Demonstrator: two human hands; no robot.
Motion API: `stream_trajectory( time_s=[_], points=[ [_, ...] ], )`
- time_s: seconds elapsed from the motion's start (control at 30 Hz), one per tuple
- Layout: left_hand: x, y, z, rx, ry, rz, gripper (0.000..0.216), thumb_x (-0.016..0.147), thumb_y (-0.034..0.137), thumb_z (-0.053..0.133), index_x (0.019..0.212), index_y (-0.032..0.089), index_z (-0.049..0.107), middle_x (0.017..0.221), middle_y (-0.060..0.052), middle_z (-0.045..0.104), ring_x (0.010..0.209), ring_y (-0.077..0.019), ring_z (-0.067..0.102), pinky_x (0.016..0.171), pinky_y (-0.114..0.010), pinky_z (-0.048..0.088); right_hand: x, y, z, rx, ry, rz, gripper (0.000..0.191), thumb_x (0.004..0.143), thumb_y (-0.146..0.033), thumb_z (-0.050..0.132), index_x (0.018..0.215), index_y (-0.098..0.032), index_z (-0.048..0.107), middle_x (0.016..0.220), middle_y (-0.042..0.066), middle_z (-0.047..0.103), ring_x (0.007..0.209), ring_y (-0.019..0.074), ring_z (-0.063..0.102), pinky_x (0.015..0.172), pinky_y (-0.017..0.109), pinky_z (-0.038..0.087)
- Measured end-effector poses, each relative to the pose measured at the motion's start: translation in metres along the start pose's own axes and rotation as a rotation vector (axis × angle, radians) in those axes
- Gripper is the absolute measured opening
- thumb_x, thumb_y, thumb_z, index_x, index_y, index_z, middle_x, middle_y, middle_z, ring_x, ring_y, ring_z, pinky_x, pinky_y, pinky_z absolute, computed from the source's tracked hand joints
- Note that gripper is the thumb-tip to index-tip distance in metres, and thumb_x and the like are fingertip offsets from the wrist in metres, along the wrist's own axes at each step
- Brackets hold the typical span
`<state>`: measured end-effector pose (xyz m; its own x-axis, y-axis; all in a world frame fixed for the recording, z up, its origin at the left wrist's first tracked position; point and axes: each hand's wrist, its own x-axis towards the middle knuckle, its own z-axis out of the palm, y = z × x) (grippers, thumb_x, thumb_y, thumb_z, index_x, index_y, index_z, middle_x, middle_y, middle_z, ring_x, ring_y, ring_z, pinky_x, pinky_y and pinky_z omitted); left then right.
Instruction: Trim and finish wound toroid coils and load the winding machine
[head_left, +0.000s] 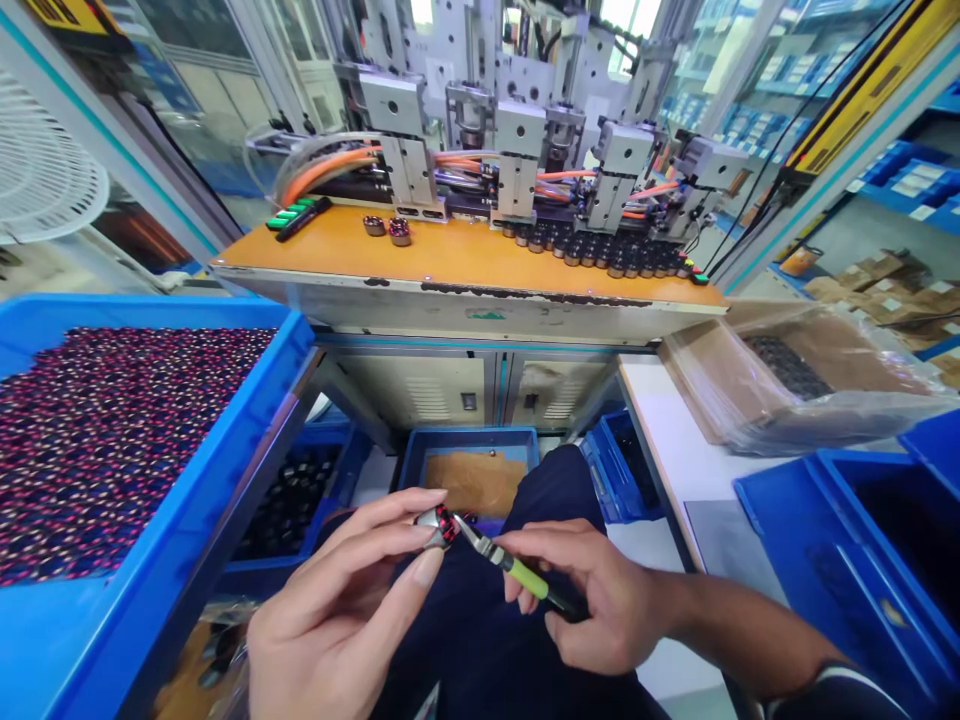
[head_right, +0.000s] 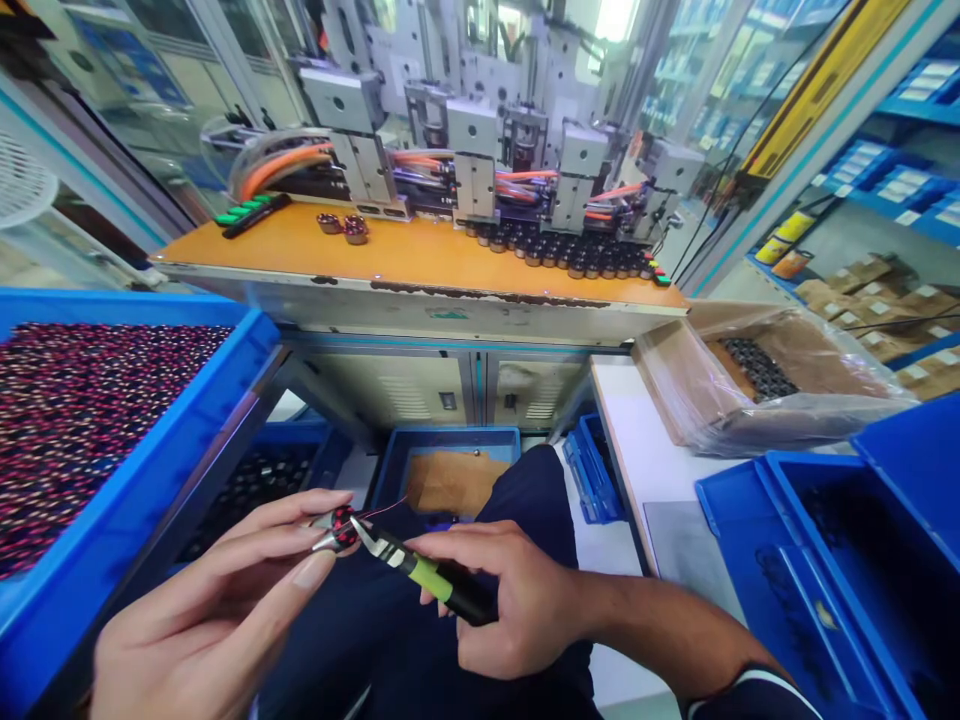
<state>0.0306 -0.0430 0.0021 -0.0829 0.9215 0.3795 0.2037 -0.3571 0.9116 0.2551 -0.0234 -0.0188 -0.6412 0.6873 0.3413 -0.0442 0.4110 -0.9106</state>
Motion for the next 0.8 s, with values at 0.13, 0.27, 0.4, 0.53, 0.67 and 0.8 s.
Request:
stream_trajectory(
  time_s=[0.13, 0.27, 0.4, 0.53, 0.67, 0.8],
  points=[
    [0.0, -0.003, -0.001, 0.011, -0.027, 0.028, 0.024, 0.088, 0.008, 0.066, 0.101, 0.028, 0.072, 0.114, 0.0, 0.073, 0.111, -0.0177, 0.068, 0.09, -0.025, 0.06, 0.001, -0.002, 0.001, 0.014, 0.011, 0.003, 0.077, 0.063, -0.005, 0.054, 0.138, -0.017, 0.054, 0.088, 0.004, 0.064, 0.068, 0.0099, 0.058, 0.063, 0.021, 0.051],
    [0.0, -0.006, -0.003, 0.003, -0.033, 0.044, 0.026, 0.087, 0.007, 0.066, 0.102, 0.027, 0.072, 0.113, 0.0, 0.073, 0.112, -0.018, 0.068, 0.09, -0.025, 0.061, 0.002, -0.008, 0.001, 0.024, 0.01, 0.054, 0.07, 0.062, -0.004, 0.051, 0.131, -0.014, 0.059, 0.084, 0.002, 0.062, 0.065, 0.0086, 0.055, 0.058, 0.018, 0.048],
    [0.001, -0.006, -0.001, -0.009, -0.045, 0.059, 0.027, 0.087, 0.005, 0.066, 0.103, 0.026, 0.071, 0.113, -0.001, 0.073, 0.112, -0.0173, 0.068, 0.091, -0.024, 0.06, -0.001, -0.008, 0.002, 0.01, 0.018, 0.172, 0.058, 0.062, -0.004, 0.052, 0.118, -0.014, 0.064, 0.079, 0.001, 0.059, 0.062, 0.0079, 0.052, 0.056, 0.018, 0.044],
    [0.005, -0.011, 0.001, 0.019, -0.067, 0.194, 0.032, 0.085, -0.003, 0.063, 0.103, 0.023, 0.07, 0.115, -0.003, 0.068, 0.112, -0.0162, 0.066, 0.091, -0.024, 0.06, -0.009, -0.002, -0.001, 0.08, 0.04, 0.27, 0.062, 0.067, -0.005, 0.055, 0.128, -0.016, 0.059, 0.085, 0.002, 0.06, 0.064, 0.0077, 0.051, 0.059, 0.019, 0.046],
    [0.009, -0.016, 0.004, -0.027, -0.007, 0.341, 0.049, 0.073, -0.012, 0.068, 0.108, 0.023, 0.063, 0.123, -0.001, 0.062, 0.103, -0.0136, 0.071, 0.09, -0.024, 0.062, -0.014, -0.01, -0.01, 0.091, 0.029, 0.184, 0.073, 0.068, -0.005, 0.054, 0.14, -0.02, 0.051, 0.099, 0.006, 0.062, 0.078, 0.0121, 0.059, 0.072, 0.026, 0.053],
    [0.011, -0.019, 0.006, -0.119, -0.021, 0.301, 0.057, 0.071, -0.013, 0.068, 0.111, 0.026, 0.054, 0.114, 0.003, 0.071, 0.099, -0.0144, 0.075, 0.089, -0.024, 0.064, -0.013, -0.024, -0.015, 0.081, -0.013, 0.159, 0.072, 0.068, -0.008, 0.055, 0.139, -0.018, 0.052, 0.104, 0.009, 0.062, 0.087, 0.0161, 0.063, 0.082, 0.033, 0.055]
  ],
)
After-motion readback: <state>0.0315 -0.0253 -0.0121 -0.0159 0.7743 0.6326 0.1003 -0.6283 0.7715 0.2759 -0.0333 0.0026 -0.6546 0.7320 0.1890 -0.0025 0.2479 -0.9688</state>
